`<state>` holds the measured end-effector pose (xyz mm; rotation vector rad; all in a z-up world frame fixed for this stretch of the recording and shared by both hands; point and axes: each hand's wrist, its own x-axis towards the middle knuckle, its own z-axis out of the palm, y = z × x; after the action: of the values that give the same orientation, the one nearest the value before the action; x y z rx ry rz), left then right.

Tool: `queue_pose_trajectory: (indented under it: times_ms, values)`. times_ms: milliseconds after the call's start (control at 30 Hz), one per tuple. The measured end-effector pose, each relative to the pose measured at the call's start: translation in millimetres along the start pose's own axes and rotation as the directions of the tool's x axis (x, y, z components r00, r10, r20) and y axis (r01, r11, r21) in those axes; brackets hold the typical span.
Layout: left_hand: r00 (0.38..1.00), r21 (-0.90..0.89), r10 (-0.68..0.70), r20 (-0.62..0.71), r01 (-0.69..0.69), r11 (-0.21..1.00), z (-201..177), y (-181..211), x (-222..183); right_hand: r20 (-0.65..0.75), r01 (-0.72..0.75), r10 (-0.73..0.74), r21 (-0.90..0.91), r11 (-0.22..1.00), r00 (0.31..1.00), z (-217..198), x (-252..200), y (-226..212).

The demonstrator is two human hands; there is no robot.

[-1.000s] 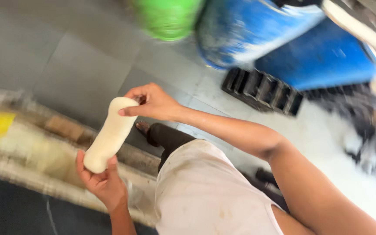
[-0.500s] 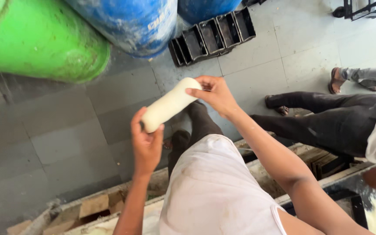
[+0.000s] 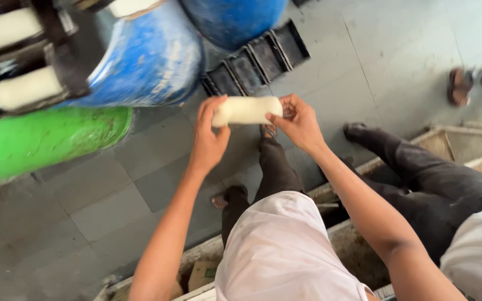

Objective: The person prepares pieces of dough by rolling them into cylinders on a table and placing them into metal loaf pans.

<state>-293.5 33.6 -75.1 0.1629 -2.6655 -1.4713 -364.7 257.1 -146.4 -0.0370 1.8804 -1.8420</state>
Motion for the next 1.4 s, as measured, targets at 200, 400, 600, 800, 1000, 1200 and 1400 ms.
queue_pose_trajectory:
  times_ms: [200, 400, 600, 800, 1000, 1200, 1400]
  values:
    - [0.969, -0.041, 0.126, 0.213, -0.12, 0.992, 82.4, -49.3, 132.6, -0.274, -0.142, 0.156, 0.071, 0.987, 0.949, -48.7, 61.8, 40.6]
    - [0.939, -0.076, 0.206, 0.274, -0.192, 0.978, 156.6, -102.3, 206.9, -0.409, -0.075, 0.113, 0.107, 0.991, 0.905, -84.0, 113.4, 85.1]
    - [0.903, -0.149, 0.216, 0.373, -0.171, 0.974, 184.0, -112.2, 246.9, -0.506, -0.126, 0.135, 0.052, 0.991, 0.852, -94.8, 149.3, 82.6]
    - [0.866, -0.16, 0.4, 0.298, -0.368, 0.916, 198.8, -131.5, 296.9, -0.576, -0.242, 0.094, -0.187, 0.952, 0.812, -108.3, 174.7, 90.4]
    - [0.811, -0.091, 0.174, 0.559, -0.148, 0.985, 213.7, -168.9, 323.6, -0.582, -0.223, 0.107, -0.131, 0.966, 0.806, -113.3, 208.4, 163.9]
    - [0.805, -0.014, 0.239, 0.544, -0.276, 0.961, 281.2, -278.6, 343.6, -0.582, -0.317, -0.105, -0.575, 0.755, 0.807, -105.1, 274.0, 266.8]
    - [0.729, 0.307, -0.076, 0.68, -0.189, 0.933, 347.9, -395.9, 344.8, -0.585, -0.589, 0.282, -0.439, 0.679, 0.761, -77.1, 339.7, 375.5]
